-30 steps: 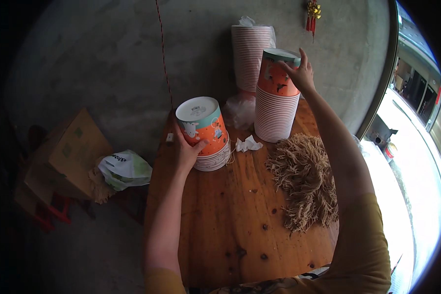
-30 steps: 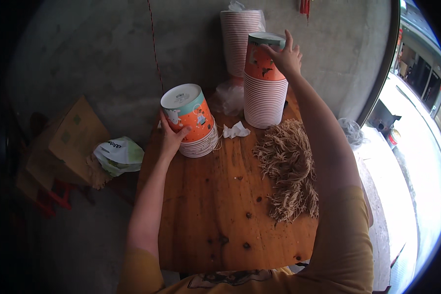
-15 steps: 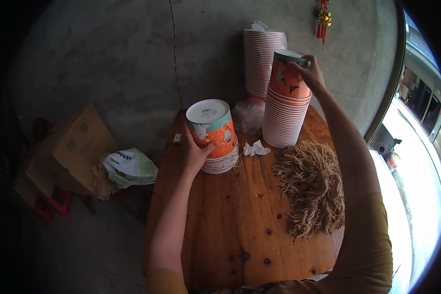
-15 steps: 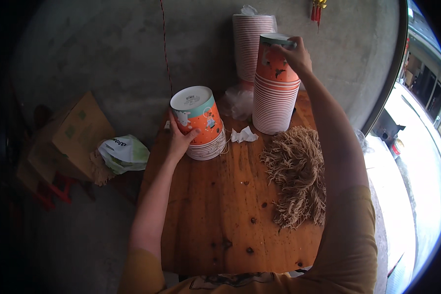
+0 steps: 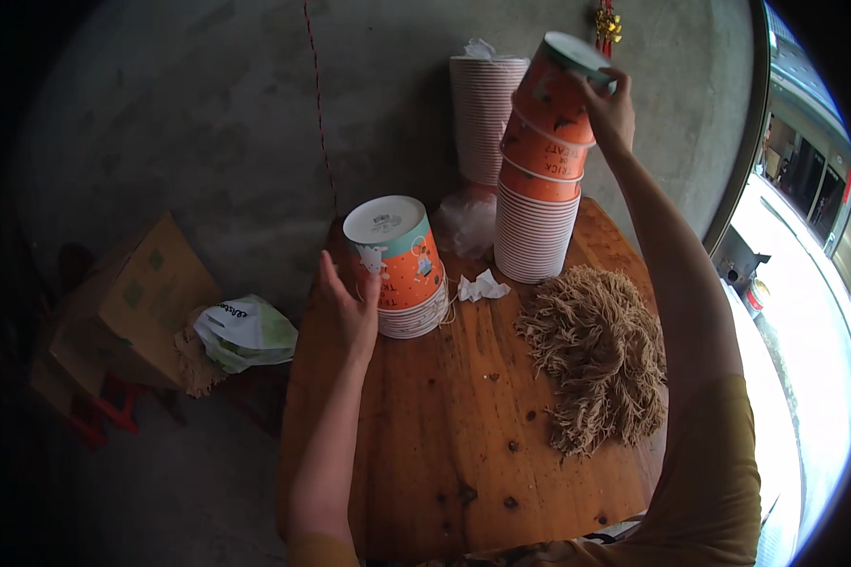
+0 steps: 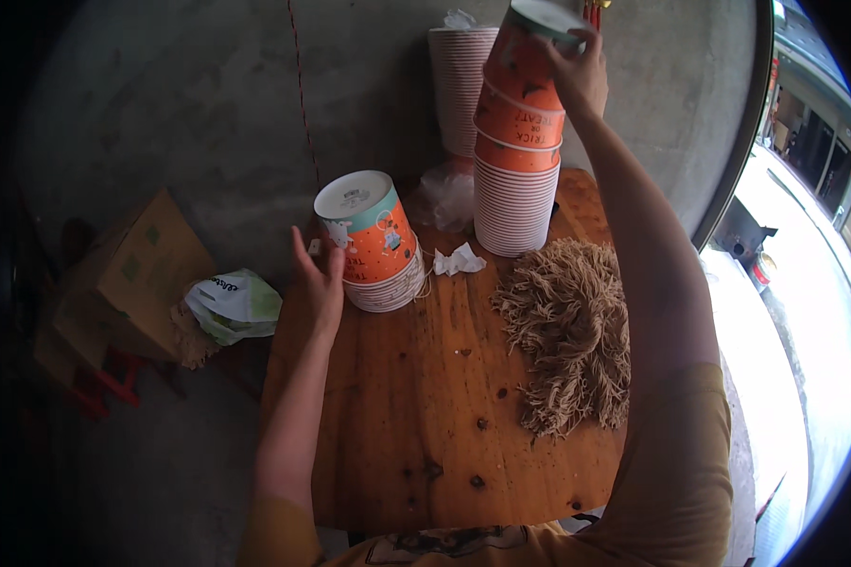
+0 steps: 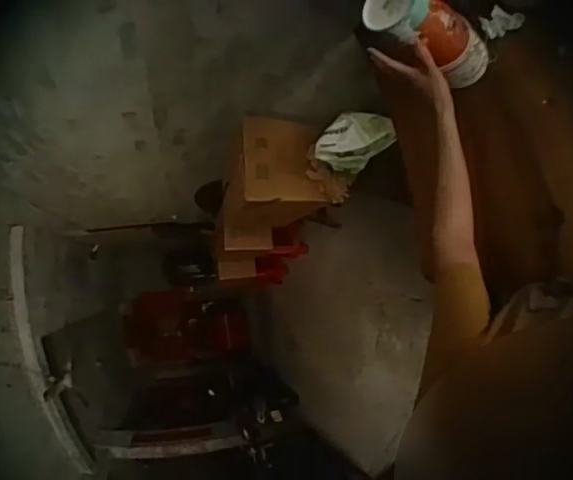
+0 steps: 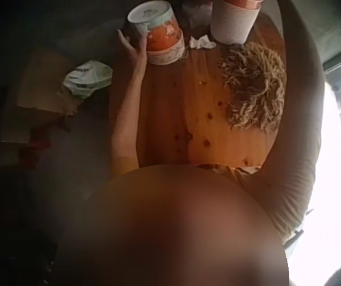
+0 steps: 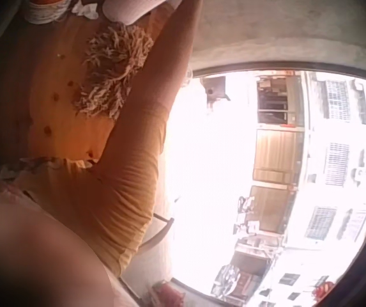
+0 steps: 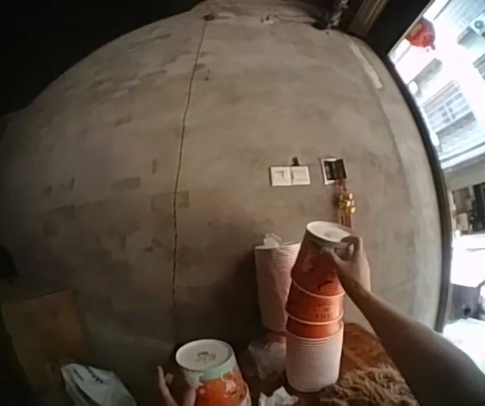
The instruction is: Preparing paper buckets by threading strings and adding straw packaging material.
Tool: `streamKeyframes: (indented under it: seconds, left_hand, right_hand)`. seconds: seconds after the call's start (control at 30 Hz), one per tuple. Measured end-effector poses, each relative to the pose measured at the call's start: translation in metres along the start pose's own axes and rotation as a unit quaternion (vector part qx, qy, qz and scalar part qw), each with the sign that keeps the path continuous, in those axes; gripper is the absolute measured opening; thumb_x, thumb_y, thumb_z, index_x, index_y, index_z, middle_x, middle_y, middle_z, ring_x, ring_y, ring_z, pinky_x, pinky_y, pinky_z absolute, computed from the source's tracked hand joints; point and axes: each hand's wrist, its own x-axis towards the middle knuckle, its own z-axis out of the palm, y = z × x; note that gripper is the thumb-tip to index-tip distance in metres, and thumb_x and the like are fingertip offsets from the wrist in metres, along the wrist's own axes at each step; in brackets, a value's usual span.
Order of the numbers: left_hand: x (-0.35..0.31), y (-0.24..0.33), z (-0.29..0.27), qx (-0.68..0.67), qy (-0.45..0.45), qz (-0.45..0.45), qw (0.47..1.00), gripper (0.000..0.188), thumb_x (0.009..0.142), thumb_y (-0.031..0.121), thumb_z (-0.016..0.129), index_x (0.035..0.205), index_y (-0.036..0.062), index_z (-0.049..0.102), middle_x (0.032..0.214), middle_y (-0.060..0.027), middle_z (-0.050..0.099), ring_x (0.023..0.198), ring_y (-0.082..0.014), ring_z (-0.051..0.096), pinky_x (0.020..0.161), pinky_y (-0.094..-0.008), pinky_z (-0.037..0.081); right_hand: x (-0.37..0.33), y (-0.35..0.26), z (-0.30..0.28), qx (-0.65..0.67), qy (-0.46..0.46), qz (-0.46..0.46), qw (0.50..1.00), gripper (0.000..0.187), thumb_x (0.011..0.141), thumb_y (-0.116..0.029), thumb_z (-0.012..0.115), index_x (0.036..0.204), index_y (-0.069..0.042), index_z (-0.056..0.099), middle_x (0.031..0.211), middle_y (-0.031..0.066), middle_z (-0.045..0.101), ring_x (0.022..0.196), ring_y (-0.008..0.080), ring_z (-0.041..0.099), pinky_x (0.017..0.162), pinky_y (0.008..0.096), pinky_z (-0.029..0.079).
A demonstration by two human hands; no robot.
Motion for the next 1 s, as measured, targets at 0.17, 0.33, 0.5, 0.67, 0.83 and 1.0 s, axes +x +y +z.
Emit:
streamKeyframes:
  seconds: [0.17, 0.33, 0.5, 0.67, 0.83, 1.0]
  left_hand:
    - [-0.014, 0.031, 0.008, -0.047, 0.046, 0.039, 0.997, 0.07, 0.094, 0.03, 0.053, 0.148, 0.0032, 0.018, 0.151, -0.0172, 0.022, 0.139, -0.0301, 0.024, 0.114, -0.043, 0.019]
    - [-0.042, 0.101, 0.017, -0.112, -0.115, 0.184, 0.97, 0.073, 0.094, 0.044, 0.054, 0.146, 0.0012, 0.024, 0.151, -0.0147, 0.026, 0.14, -0.0266, 0.027, 0.114, -0.0424, 0.022]
    - [-0.123, 0.123, 0.03, -0.054, -0.301, 0.123, 0.944, 0.051, 0.088, 0.011, 0.064, 0.132, -0.0017, 0.043, 0.13, -0.0223, 0.048, 0.12, -0.0382, 0.048, 0.098, -0.0433, 0.04]
    - [-0.153, 0.143, -0.002, -0.011, -0.319, 0.103, 0.942, 0.032, 0.089, 0.004, 0.059, 0.12, -0.0009, 0.051, 0.105, -0.0236, 0.058, 0.095, -0.042, 0.057, 0.082, -0.0451, 0.046]
    - [-0.136, 0.166, -0.027, 0.153, -0.335, 0.207, 0.906, 0.033, 0.084, -0.001, 0.059, 0.116, 0.0008, 0.055, 0.092, -0.0169, 0.062, 0.084, -0.0362, 0.06, 0.079, -0.0451, 0.046]
    - [-0.137, 0.169, -0.025, 0.23, -0.42, 0.257, 0.839, 0.03, 0.078, 0.0, 0.06, 0.108, 0.0023, 0.058, 0.082, -0.0103, 0.063, 0.077, -0.0277, 0.06, 0.082, -0.0396, 0.045]
  right_hand:
    - [0.009, -0.002, -0.035, 0.175, 0.064, -0.087, 0.979, 0.065, 0.08, -0.047, 0.073, 0.122, -0.006, 0.045, 0.105, 0.0108, 0.059, 0.096, 0.0179, 0.058, 0.088, 0.033, 0.046]
    - [-0.106, -0.037, -0.073, 0.319, -0.049, -0.058, 0.945, 0.053, 0.092, -0.047, 0.057, 0.125, -0.008, 0.041, 0.117, 0.0076, 0.054, 0.107, 0.0187, 0.055, 0.101, 0.0347, 0.04]
    - [-0.284, -0.066, -0.116, 0.556, -0.156, 0.372, 0.727, 0.047, 0.095, -0.05, 0.05, 0.122, -0.018, 0.03, 0.119, 0.0051, 0.045, 0.105, 0.0182, 0.052, 0.09, 0.0372, 0.045]
    - [-0.323, -0.045, -0.177, 0.4, -0.384, 0.575, 0.602, 0.053, 0.097, -0.047, 0.047, 0.132, -0.007, 0.043, 0.122, 0.0076, 0.058, 0.105, 0.0175, 0.061, 0.088, 0.036, 0.049]
    - [-0.301, -0.003, -0.227, 0.131, -0.401, 0.268, 0.866, 0.018, 0.092, -0.013, 0.06, 0.107, -0.004, 0.063, 0.086, 0.0076, 0.069, 0.078, 0.012, 0.066, 0.069, 0.0278, 0.052]
    - [-0.267, 0.02, -0.263, -0.144, -0.27, 0.013, 0.952, 0.014, 0.081, -0.003, 0.063, 0.094, -0.009, 0.064, 0.087, 0.0054, 0.062, 0.081, 0.0262, 0.061, 0.071, 0.0366, 0.051]
